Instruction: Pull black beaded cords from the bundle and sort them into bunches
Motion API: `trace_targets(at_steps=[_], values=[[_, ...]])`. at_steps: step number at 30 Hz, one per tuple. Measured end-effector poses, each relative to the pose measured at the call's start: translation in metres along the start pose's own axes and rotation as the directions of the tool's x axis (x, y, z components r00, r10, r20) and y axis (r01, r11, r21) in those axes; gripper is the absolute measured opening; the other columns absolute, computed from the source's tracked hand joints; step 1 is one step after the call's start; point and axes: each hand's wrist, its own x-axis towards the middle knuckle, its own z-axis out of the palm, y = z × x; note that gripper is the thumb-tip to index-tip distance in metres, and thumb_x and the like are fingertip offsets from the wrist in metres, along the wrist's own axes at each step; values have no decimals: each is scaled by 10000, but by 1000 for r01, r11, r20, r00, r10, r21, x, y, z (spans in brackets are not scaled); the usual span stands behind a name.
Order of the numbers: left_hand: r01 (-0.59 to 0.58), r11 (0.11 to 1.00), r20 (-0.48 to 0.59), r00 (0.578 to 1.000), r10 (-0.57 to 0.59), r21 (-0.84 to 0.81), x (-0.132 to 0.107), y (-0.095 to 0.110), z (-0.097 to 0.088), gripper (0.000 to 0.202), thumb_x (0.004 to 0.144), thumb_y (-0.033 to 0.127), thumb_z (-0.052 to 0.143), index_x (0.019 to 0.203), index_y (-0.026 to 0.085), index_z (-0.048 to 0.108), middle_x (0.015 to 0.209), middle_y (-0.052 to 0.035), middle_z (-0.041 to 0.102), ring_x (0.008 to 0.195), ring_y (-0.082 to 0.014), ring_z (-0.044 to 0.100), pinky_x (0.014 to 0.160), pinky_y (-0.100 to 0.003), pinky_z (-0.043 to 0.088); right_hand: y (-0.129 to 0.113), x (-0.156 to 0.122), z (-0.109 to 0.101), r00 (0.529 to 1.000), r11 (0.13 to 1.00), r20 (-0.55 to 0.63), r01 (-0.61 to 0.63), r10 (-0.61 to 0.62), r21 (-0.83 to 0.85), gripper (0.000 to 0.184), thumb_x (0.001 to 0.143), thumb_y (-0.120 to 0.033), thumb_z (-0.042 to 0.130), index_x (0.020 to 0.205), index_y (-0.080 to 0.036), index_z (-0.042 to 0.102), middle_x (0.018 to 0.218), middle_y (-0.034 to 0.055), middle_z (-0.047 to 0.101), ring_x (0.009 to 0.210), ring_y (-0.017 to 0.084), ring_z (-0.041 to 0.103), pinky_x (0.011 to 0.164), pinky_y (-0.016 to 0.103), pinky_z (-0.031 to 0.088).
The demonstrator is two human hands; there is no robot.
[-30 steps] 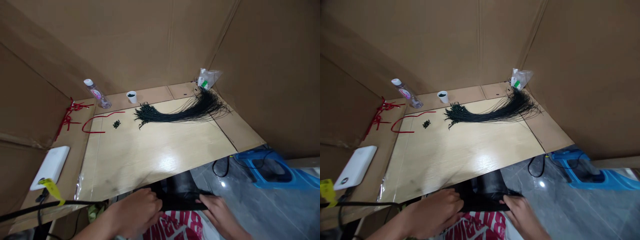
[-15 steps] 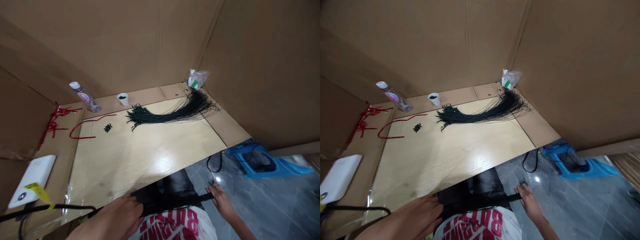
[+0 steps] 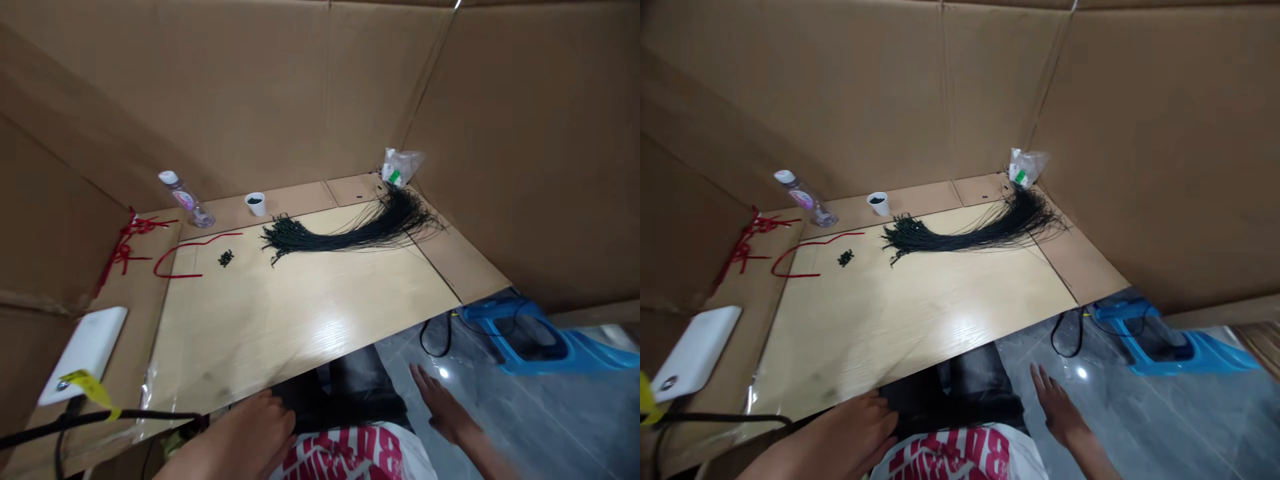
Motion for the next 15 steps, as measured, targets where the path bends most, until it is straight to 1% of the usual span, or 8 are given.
trace_targets(at_steps=[1,3,5,7,8,10,12,15], values=[[-2,1000,37,999,1,29,2,2,-5,227,1013,135,554,908,181,750,831,-83,767,728,-300,733,699,-406,500,-21,-2,-19,1000,1000,28,13,-14,15,506,882,-290,706,1374,-183,757,1394,249,741,1287,466,707,1032,588,576],[-1,998,58,998,-3,64,6,5,-12,220,1021,156,564,913,177,754,834,-84,778,727,-291,739,697,-406,496,-75,-5,-60,990,987,52,129,-134,95,384,1051,-292,530,1375,-256,733,1367,151,765,1276,318,719,1093,451,552],[-9,997,34,999,6,82,7,6,-16,219,1020,154,569,916,177,760,826,-83,783,711,-278,730,689,-402,492,-139,-3,-95,940,888,110,260,-322,379,322,1130,-392,500,1359,-300,707,1327,80,771,1250,257,705,1100,394,535],[-51,988,29,998,47,147,6,5,-16,169,959,138,634,880,181,777,816,-88,789,685,-284,711,665,-409,487,-196,4,-110,870,764,76,384,-488,518,316,1111,-392,560,1380,-279,679,1346,72,751,1250,237,684,1107,363,512],[-81,980,32,997,76,184,5,4,-16,138,902,124,682,835,191,782,798,-85,790,669,-289,699,651,-412,484,-218,9,-109,833,729,74,433,-549,529,287,1078,-377,601,1310,-240,698,1297,85,754,1210,241,685,1080,358,517],[-107,971,21,994,105,215,1,1,-17,145,812,99,738,735,217,769,711,-56,768,610,-282,668,612,-405,465,-245,20,-96,784,708,191,391,-591,588,231,1083,-368,569,1137,-200,718,997,37,760,946,191,699,873,281,543],[-78,987,-21,996,82,140,-3,-3,-18,190,820,95,732,692,233,745,639,-21,739,545,-251,637,559,-381,426,-253,31,-78,748,697,292,303,-597,650,253,1084,-335,534,992,-190,720,787,-18,676,740,136,630,681,219,479],[3,997,-95,995,-10,-76,-9,-9,-22,228,899,143,695,693,237,723,621,2,721,489,-202,607,477,-341,364,-247,41,-65,688,677,342,293,-640,676,255,1054,-335,573,924,-189,737,773,-31,634,707,115,578,590,205,383]])
